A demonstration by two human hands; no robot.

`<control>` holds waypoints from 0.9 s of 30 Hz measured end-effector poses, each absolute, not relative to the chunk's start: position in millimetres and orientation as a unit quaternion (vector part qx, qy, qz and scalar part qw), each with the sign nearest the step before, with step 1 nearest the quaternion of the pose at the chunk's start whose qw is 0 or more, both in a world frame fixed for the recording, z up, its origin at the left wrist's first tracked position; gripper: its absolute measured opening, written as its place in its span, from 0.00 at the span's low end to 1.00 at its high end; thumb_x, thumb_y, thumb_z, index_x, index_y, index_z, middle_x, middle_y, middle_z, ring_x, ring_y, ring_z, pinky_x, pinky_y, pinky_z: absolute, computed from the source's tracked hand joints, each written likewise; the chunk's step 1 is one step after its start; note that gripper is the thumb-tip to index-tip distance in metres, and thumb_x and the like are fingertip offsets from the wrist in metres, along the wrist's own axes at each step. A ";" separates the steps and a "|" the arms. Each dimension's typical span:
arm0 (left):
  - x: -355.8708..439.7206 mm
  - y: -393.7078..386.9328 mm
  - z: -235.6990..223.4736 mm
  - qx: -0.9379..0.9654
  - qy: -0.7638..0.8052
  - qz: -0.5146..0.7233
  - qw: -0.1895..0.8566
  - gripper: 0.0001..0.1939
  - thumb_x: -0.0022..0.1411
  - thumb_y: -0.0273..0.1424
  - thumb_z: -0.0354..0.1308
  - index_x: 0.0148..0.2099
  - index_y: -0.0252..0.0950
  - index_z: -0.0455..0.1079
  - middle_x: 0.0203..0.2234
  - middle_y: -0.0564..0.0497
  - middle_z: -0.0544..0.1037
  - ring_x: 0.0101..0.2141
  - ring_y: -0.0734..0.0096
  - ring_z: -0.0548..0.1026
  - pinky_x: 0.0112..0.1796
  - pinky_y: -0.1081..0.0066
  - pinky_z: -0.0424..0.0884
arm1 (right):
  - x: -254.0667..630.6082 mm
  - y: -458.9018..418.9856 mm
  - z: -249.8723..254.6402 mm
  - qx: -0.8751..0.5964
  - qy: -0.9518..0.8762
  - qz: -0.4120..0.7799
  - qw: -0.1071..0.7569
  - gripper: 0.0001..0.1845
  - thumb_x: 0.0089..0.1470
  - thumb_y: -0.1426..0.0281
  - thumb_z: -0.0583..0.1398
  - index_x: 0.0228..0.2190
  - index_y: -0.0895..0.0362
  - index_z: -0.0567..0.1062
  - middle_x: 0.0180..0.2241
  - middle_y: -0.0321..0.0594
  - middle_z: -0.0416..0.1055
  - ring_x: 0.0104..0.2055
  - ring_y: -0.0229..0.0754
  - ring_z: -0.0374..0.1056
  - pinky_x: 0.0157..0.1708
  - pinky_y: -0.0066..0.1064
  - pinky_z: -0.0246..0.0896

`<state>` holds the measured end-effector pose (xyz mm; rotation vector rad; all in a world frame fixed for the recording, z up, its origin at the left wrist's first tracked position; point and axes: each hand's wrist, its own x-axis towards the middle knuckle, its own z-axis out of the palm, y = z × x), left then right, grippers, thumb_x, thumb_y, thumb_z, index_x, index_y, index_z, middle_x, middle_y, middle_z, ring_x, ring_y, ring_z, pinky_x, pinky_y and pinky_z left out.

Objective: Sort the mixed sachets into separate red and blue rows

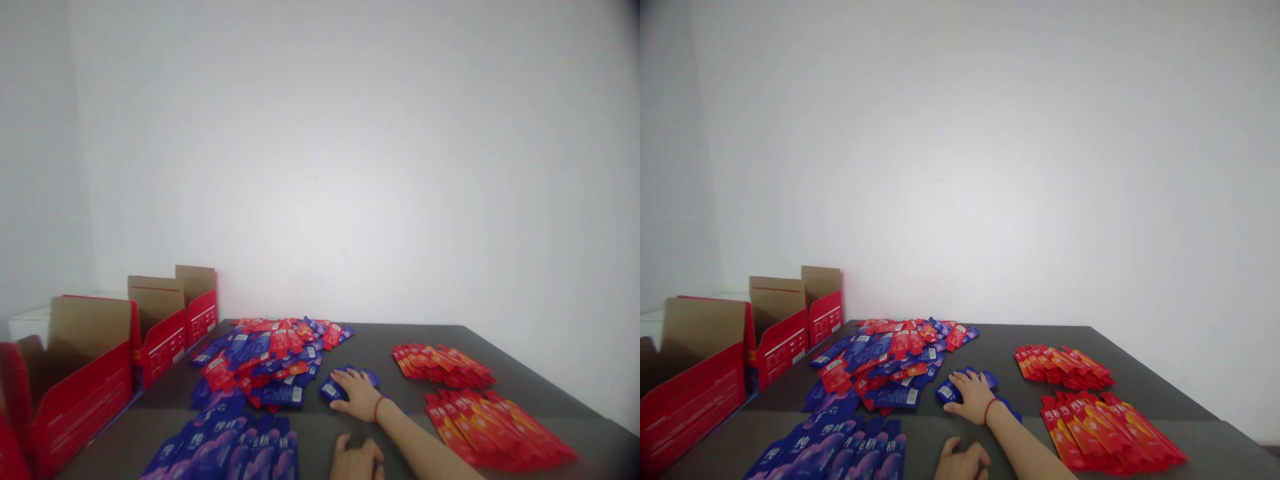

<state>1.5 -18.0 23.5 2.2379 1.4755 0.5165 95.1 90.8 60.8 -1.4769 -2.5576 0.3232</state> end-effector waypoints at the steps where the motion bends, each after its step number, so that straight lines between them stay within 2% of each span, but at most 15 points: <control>1: 1.0 -21.0 26.5 0.805 0.524 0.198 0.196 0.15 0.54 0.25 0.52 0.44 0.41 0.70 0.31 0.54 0.79 0.36 0.66 0.75 0.54 0.60 0.56 | 98.6 81.7 62.9 -0.480 -0.866 0.114 0.087 0.43 0.49 0.45 0.55 0.61 0.48 0.55 0.63 0.40 0.53 0.64 0.55 0.46 0.60 0.53 0.35; 5: -0.6 -31.2 37.0 0.807 0.515 0.233 0.169 0.16 0.54 0.25 0.51 0.45 0.39 0.70 0.36 0.50 0.78 0.41 0.63 0.72 0.48 0.64 0.60 | 124.2 51.3 62.2 -0.518 -0.841 0.078 0.137 0.42 0.50 0.52 0.57 0.62 0.56 0.54 0.63 0.47 0.52 0.64 0.52 0.48 0.60 0.48 0.40; 9: -0.7 -35.3 35.4 0.806 0.512 0.251 0.157 0.18 0.53 0.26 0.50 0.47 0.38 0.69 0.44 0.48 0.75 0.48 0.61 0.68 0.53 0.63 0.56 | 145.5 26.0 49.4 -0.603 -0.781 0.036 0.162 0.33 0.51 0.63 0.57 0.56 0.67 0.64 0.56 0.59 0.62 0.58 0.57 0.57 0.55 0.46 0.52; 11: -1.3 -36.0 31.5 0.803 0.517 0.255 0.149 0.21 0.54 0.26 0.49 0.51 0.37 0.67 0.51 0.47 0.70 0.54 0.59 0.63 0.56 0.61 0.52 | 147.7 13.3 45.5 -0.594 -0.788 0.034 0.159 0.29 0.53 0.67 0.54 0.54 0.69 0.66 0.53 0.59 0.66 0.56 0.55 0.60 0.55 0.42 0.54; 13: -3.0 -36.7 28.3 0.806 0.511 0.270 0.129 0.24 0.54 0.25 0.48 0.54 0.37 0.64 0.56 0.46 0.65 0.58 0.59 0.57 0.58 0.61 0.49 | 146.4 1.0 44.9 -0.578 -0.801 0.025 0.156 0.30 0.51 0.72 0.54 0.55 0.70 0.65 0.52 0.58 0.67 0.55 0.52 0.62 0.55 0.39 0.54; 17: -9.0 -38.4 27.5 0.810 0.498 0.300 0.081 0.31 0.51 0.23 0.48 0.60 0.35 0.59 0.60 0.47 0.59 0.60 0.61 0.51 0.60 0.62 0.44 | 146.3 -20.0 49.2 -0.533 -0.834 0.019 0.141 0.33 0.43 0.77 0.53 0.54 0.68 0.66 0.51 0.55 0.69 0.53 0.52 0.63 0.54 0.40 0.55; 20: -13.1 -40.6 33.0 0.823 0.489 0.273 0.098 0.31 0.51 0.24 0.50 0.60 0.34 0.60 0.57 0.46 0.64 0.57 0.59 0.57 0.58 0.61 0.48 | 153.7 -31.5 53.0 -0.491 -0.857 0.035 0.154 0.30 0.44 0.77 0.52 0.51 0.62 0.70 0.51 0.49 0.70 0.53 0.48 0.63 0.54 0.39 0.55; 23: -15.0 -41.4 44.4 0.825 0.486 0.256 0.135 0.18 0.56 0.25 0.48 0.49 0.36 0.69 0.45 0.45 0.74 0.48 0.58 0.67 0.52 0.59 0.56 | 164.1 -36.4 57.1 -0.480 -0.851 0.070 0.199 0.21 0.49 0.75 0.51 0.44 0.56 0.75 0.44 0.44 0.74 0.48 0.45 0.68 0.51 0.36 0.59; 25: -15.5 -39.8 52.9 0.812 0.502 0.258 0.152 0.14 0.60 0.27 0.45 0.43 0.36 0.71 0.38 0.45 0.76 0.43 0.56 0.71 0.48 0.59 0.60 | 170.7 -34.5 59.1 -0.496 -0.821 0.088 0.268 0.17 0.52 0.70 0.51 0.41 0.55 0.75 0.42 0.44 0.75 0.46 0.45 0.69 0.50 0.37 0.61; 27: -15.5 -37.0 60.0 0.791 0.522 0.272 0.167 0.13 0.63 0.31 0.44 0.41 0.36 0.70 0.34 0.45 0.77 0.38 0.57 0.73 0.42 0.62 0.64 | 175.6 -29.5 58.6 -0.526 -0.756 0.111 0.374 0.19 0.53 0.64 0.53 0.44 0.55 0.73 0.45 0.46 0.74 0.48 0.48 0.69 0.50 0.39 0.61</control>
